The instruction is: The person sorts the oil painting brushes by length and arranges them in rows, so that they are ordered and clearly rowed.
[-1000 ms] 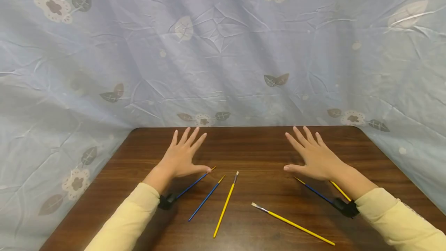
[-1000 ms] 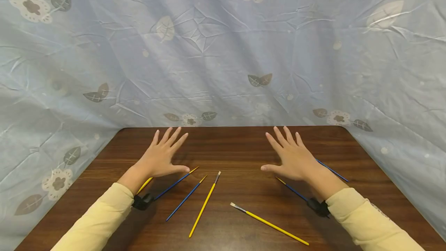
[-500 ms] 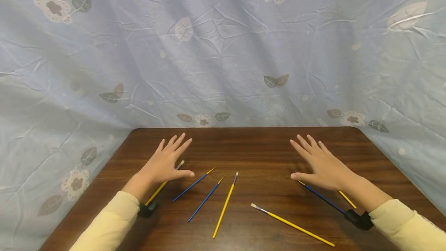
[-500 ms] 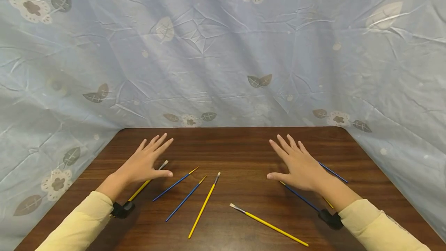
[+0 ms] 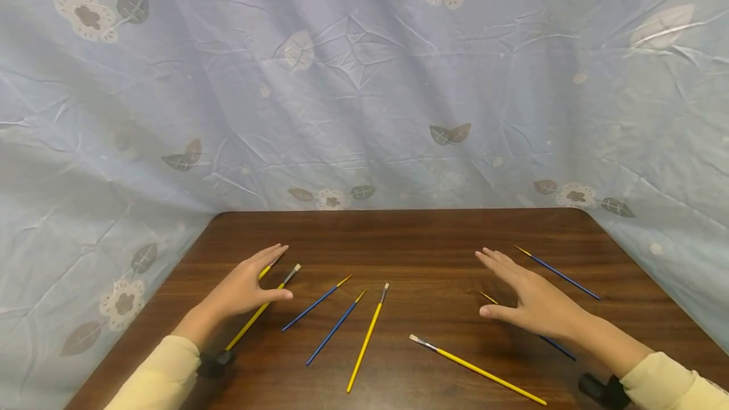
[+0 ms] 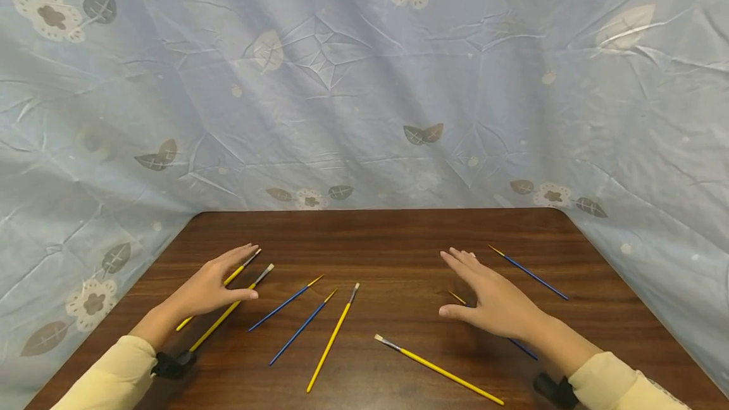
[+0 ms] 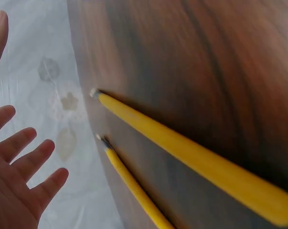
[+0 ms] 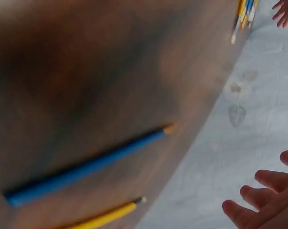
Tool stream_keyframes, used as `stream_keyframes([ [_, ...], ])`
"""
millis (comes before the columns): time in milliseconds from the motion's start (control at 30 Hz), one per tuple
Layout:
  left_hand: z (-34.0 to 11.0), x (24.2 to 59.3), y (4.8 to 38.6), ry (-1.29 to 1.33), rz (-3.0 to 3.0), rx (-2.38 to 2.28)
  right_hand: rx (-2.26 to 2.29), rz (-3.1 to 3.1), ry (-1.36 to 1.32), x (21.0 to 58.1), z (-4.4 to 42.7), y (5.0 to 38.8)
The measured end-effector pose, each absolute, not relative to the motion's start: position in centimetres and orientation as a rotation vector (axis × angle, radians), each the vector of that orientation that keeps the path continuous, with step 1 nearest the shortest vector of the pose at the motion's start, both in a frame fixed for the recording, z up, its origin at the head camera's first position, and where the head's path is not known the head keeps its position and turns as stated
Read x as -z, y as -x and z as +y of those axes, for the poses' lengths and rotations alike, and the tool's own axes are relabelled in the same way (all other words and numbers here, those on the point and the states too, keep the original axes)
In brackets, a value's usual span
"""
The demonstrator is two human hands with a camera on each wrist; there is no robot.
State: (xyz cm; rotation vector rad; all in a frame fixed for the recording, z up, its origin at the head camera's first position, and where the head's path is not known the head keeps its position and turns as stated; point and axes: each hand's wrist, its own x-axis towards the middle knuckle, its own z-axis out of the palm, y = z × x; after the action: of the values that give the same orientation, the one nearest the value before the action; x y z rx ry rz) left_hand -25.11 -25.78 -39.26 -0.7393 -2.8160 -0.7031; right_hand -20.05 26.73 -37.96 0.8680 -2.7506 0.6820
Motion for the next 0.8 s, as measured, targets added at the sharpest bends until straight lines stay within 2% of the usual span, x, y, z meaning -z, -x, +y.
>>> stream_keyframes([
  [367, -30.0, 40.5, 25.4, 0.506, -2.818, 0.834, -0.98, -2.684, -0.962, 40.4, 25.8, 18.2],
  [800, -32.3, 41.6, 25.9, 0.339, -2.901, 0.983, -1.481, -2.731, -1.107, 42.5, 25.6, 17.6],
])
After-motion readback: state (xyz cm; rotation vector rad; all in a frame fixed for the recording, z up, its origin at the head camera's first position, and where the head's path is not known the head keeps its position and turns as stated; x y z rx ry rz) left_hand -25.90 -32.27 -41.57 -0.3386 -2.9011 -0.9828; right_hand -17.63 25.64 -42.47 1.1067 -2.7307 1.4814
